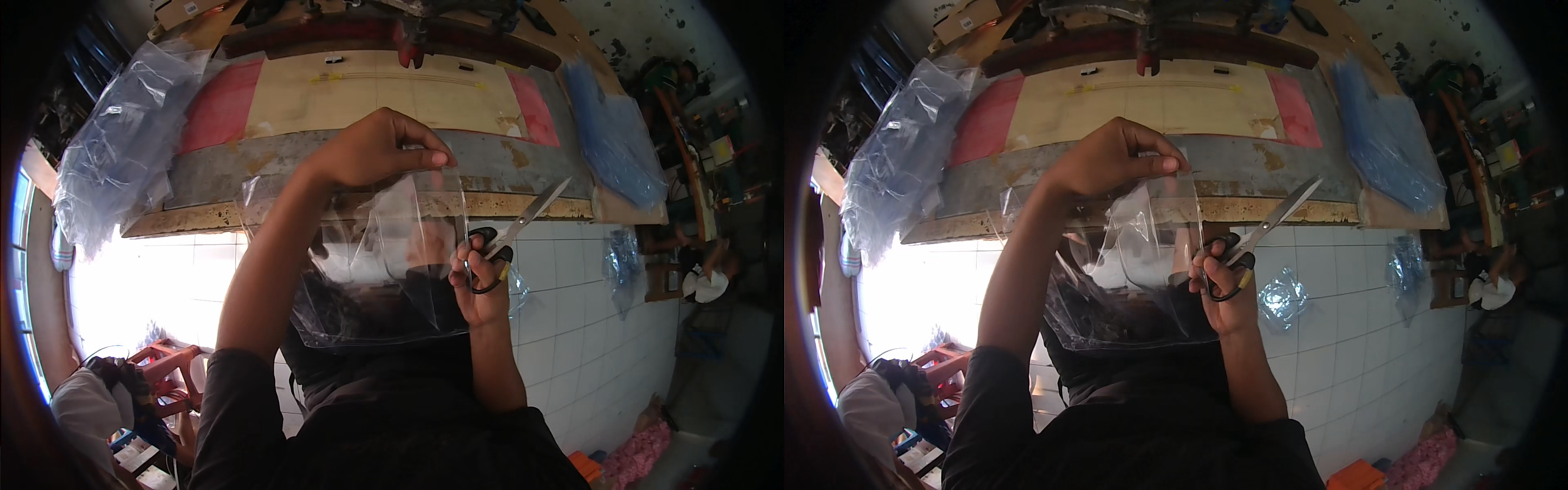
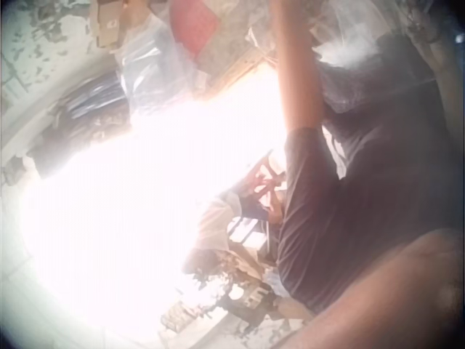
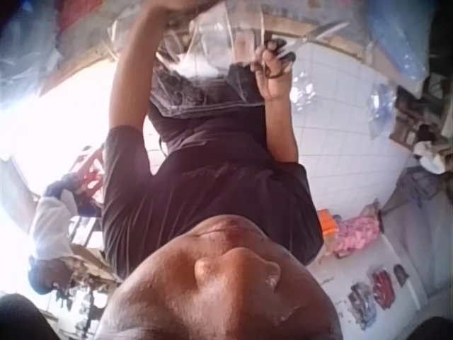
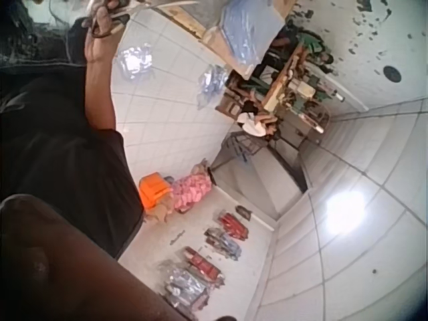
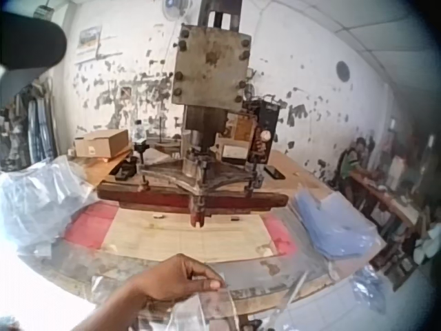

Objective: The person positions plastic sheets on a table and trims their edges and corners using scissors.

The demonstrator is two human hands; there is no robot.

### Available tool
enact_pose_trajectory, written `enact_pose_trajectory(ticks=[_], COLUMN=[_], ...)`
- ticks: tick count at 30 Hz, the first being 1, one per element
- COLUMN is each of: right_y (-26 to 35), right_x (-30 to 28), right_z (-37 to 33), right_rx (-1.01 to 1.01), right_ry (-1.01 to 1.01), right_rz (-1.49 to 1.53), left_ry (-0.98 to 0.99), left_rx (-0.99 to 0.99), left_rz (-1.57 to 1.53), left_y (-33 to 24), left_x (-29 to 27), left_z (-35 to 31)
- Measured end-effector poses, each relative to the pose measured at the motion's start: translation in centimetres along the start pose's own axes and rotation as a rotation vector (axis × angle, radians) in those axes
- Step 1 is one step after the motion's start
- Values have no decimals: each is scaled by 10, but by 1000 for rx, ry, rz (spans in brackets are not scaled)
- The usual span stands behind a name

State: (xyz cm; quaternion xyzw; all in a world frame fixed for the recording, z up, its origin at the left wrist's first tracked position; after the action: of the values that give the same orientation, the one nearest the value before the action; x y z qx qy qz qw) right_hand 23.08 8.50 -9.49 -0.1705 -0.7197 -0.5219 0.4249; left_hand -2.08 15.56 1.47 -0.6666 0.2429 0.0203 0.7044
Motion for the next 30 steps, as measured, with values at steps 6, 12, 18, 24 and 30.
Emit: enact_pose_trajectory(ticks=[6,12,18,24,30], right_y=[6,26,38,32,44], right_x=[-2,-7,-4,-19,-5], right_z=[1,-13,-40,-48,-50], right_rx=[0,56,78,219,35], right_ry=[25,171,144,161,83], right_rz=[-66,-403,-939,-1025,-1431], left_ry=[5,28,-9,-46,-76], left_rx=[-24,-3,56,175,105], left_rz=[-192,-282,-278,-318,-301], left_y=[10,11,3,10,7], left_x=[2,1,0,4,3], left_z=[-2,-3,-8,-3,-7])
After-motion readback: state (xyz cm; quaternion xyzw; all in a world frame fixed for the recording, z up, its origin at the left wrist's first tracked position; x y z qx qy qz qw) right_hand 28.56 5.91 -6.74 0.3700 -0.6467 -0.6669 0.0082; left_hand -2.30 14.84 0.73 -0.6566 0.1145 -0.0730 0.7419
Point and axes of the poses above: each hand's wrist, its own z-axis towards the middle knuckle, its own x-axis out of the palm, y = z × x, the point moved 3 cm from there along z, towards the middle knuckle, and after that the axes turned 3 degrees about z, right-handed, at the moved point
